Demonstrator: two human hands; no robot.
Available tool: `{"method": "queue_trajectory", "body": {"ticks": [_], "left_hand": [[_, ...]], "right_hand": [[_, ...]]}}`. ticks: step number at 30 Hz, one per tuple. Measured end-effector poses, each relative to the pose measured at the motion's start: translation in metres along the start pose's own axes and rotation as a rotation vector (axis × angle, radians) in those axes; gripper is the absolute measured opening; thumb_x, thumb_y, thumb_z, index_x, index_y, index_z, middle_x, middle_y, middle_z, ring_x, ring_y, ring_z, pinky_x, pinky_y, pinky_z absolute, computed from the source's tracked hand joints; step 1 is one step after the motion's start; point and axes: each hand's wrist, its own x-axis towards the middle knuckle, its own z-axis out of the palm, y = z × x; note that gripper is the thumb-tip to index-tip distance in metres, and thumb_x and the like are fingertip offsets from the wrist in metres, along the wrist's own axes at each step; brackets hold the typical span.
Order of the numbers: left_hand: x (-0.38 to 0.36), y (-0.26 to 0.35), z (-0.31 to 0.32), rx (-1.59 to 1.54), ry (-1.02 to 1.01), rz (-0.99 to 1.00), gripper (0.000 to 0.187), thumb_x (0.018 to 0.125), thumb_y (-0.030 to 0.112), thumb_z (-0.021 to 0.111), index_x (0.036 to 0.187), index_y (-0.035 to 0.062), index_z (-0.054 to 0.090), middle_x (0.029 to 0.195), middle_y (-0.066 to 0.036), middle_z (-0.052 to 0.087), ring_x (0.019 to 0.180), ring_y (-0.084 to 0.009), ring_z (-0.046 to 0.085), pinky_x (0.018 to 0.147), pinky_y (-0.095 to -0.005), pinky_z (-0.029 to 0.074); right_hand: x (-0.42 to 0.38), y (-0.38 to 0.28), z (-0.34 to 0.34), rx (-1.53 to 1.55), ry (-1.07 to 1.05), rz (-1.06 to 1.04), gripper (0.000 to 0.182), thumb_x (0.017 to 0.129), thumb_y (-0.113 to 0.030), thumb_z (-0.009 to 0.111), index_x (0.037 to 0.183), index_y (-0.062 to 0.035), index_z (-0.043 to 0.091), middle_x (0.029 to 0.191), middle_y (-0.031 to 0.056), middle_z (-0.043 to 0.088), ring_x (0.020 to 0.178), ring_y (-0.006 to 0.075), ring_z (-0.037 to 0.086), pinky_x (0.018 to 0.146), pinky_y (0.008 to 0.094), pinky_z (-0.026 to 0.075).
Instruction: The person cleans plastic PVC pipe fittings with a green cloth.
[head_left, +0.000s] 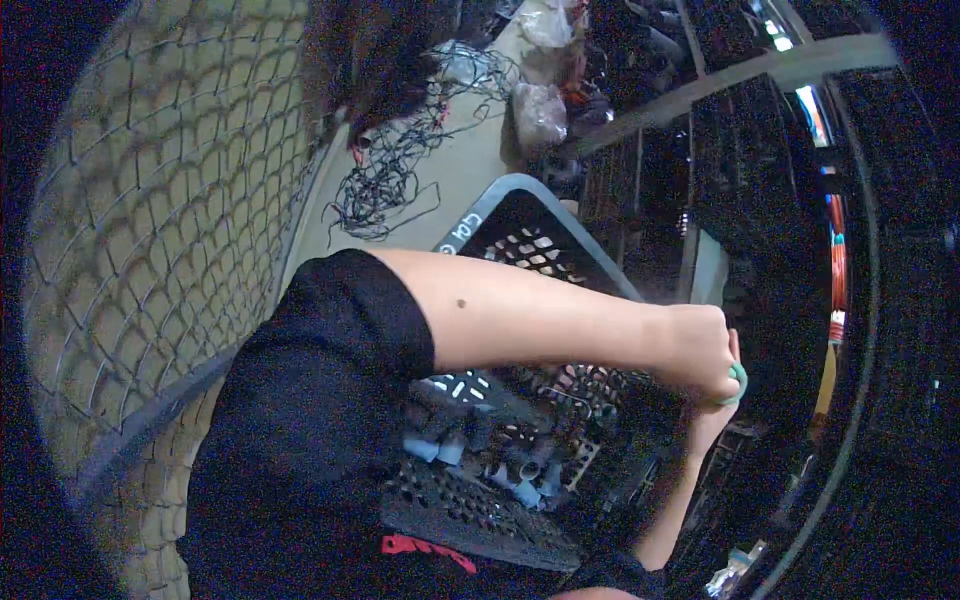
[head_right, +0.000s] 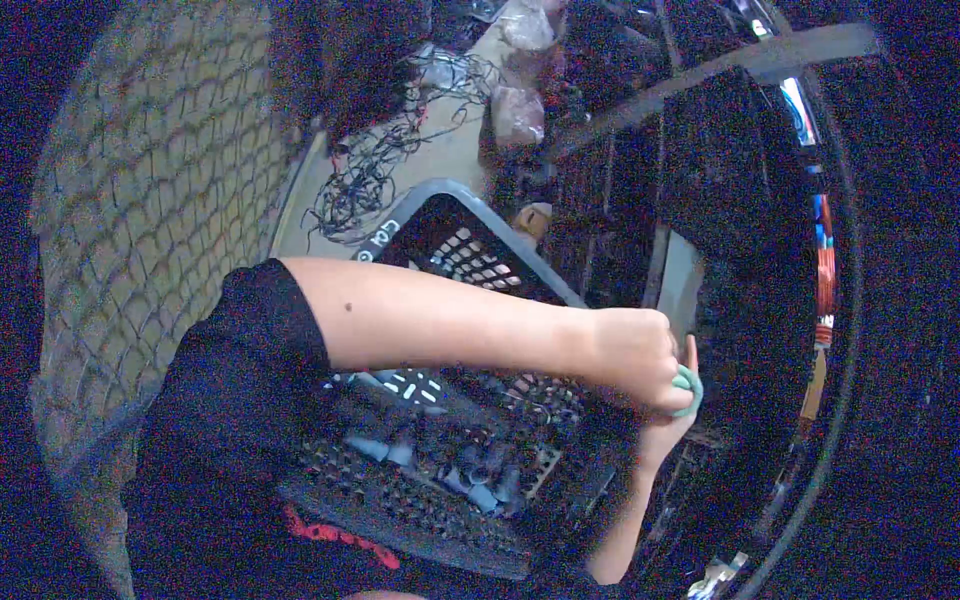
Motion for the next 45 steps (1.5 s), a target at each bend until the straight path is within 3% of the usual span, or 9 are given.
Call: {"method": "queue_trajectory", "body": {"ticks": [2, 9, 13, 18, 21, 26, 31, 34, 45], "left_hand": [[-0.010, -0.002, -0.005, -0.042, 0.089, -0.127, 0.009, 0.082, 0.023, 0.055, 0.084, 0.0153, 0.051, 0.051, -0.002, 0.055, 0.044, -0.0234, 0.061, 0.035, -0.0372, 0.045], [-0.011, 0.013, -0.009, 0.041, 0.151, -0.115, 0.007, 0.082, 0.022, 0.054, 0.088, 0.0187, 0.052, 0.054, -0.003, 0.056, 0.044, -0.0210, 0.061, 0.036, -0.0358, 0.045], [-0.004, -0.006, -0.019, -0.084, 0.232, -0.224, 0.012, 0.078, 0.026, 0.058, 0.085, 0.0172, 0.052, 0.052, -0.003, 0.055, 0.043, -0.0243, 0.060, 0.035, -0.0354, 0.044], [-0.008, 0.010, -0.008, 0.021, 0.192, 0.022, 0.010, 0.077, 0.024, 0.056, 0.082, 0.0172, 0.051, 0.050, -0.002, 0.053, 0.040, -0.0224, 0.058, 0.033, -0.0356, 0.042], [-0.007, -0.004, -0.028, -0.028, 0.179, -0.174, 0.011, 0.077, 0.024, 0.058, 0.081, 0.0166, 0.052, 0.050, -0.003, 0.054, 0.042, -0.0243, 0.060, 0.034, -0.0375, 0.043], [-0.016, -0.006, -0.023, -0.100, 0.195, -0.251, 0.011, 0.079, 0.025, 0.058, 0.083, 0.0164, 0.052, 0.052, -0.004, 0.055, 0.046, -0.0271, 0.062, 0.037, -0.0395, 0.045], [-0.019, -0.021, -0.027, -0.110, 0.025, -0.303, 0.012, 0.081, 0.026, 0.057, 0.088, 0.0172, 0.053, 0.056, -0.007, 0.059, 0.049, -0.0295, 0.063, 0.040, -0.0426, 0.047], [-0.027, -0.030, -0.036, -0.160, 0.024, -0.343, 0.017, 0.083, 0.031, 0.058, 0.093, 0.0180, 0.053, 0.060, -0.008, 0.061, 0.050, -0.0302, 0.063, 0.039, -0.0423, 0.047], [-0.023, -0.026, -0.032, -0.041, 0.049, -0.359, 0.013, 0.084, 0.025, 0.056, 0.094, 0.0164, 0.053, 0.055, -0.004, 0.057, 0.048, -0.0254, 0.063, 0.038, -0.0377, 0.047]], "right_hand": [[0.003, -0.010, 0.005, 0.269, 0.052, 0.217, 0.054, 0.091, -0.017, 0.060, 0.138, 0.0028, 0.042, 0.137, 0.0165, 0.050, 0.114, 0.0224, 0.056, 0.099, 0.0356, 0.045], [0.007, -0.001, -0.005, 0.601, 0.155, 0.267, 0.051, 0.089, -0.008, 0.059, 0.136, 0.0043, 0.043, 0.130, 0.0174, 0.055, 0.107, 0.0214, 0.061, 0.094, 0.0347, 0.050], [-0.002, 0.005, -0.008, 0.541, 0.224, 0.328, 0.047, 0.092, -0.011, 0.054, 0.135, 0.0025, 0.044, 0.134, 0.0189, 0.052, 0.106, 0.0245, 0.061, 0.091, 0.0375, 0.052], [0.011, -0.016, -0.002, 0.484, 0.173, 0.192, 0.049, 0.091, -0.015, 0.058, 0.134, 0.0030, 0.045, 0.133, 0.0175, 0.052, 0.110, 0.0250, 0.060, 0.092, 0.0374, 0.052], [0.007, 0.017, -0.018, 0.477, 0.087, 0.322, 0.050, 0.088, -0.019, 0.067, 0.129, 0.0020, 0.048, 0.124, 0.0144, 0.057, 0.108, 0.0230, 0.060, 0.092, 0.0347, 0.052], [0.017, -0.004, -0.004, 0.543, 0.095, 0.300, 0.034, 0.091, -0.006, 0.058, 0.123, 0.0030, 0.052, 0.115, 0.0125, 0.060, 0.103, 0.0205, 0.062, 0.090, 0.0334, 0.053], [0.017, -0.001, -0.002, 0.494, 0.040, 0.446, 0.030, 0.095, -0.011, 0.054, 0.122, 0.0028, 0.053, 0.115, 0.0113, 0.062, 0.100, 0.0184, 0.063, 0.087, 0.0294, 0.053], [0.024, -0.003, 0.002, 0.796, 0.029, 0.519, 0.030, 0.097, -0.015, 0.051, 0.122, 0.0028, 0.053, 0.116, 0.0113, 0.062, 0.101, 0.0175, 0.063, 0.086, 0.0285, 0.053], [0.030, 0.000, 0.004, 0.862, 0.035, 0.631, 0.039, 0.101, -0.026, 0.042, 0.127, 0.0021, 0.048, 0.122, 0.0146, 0.058, 0.110, 0.0216, 0.058, 0.090, 0.0337, 0.051]]}}
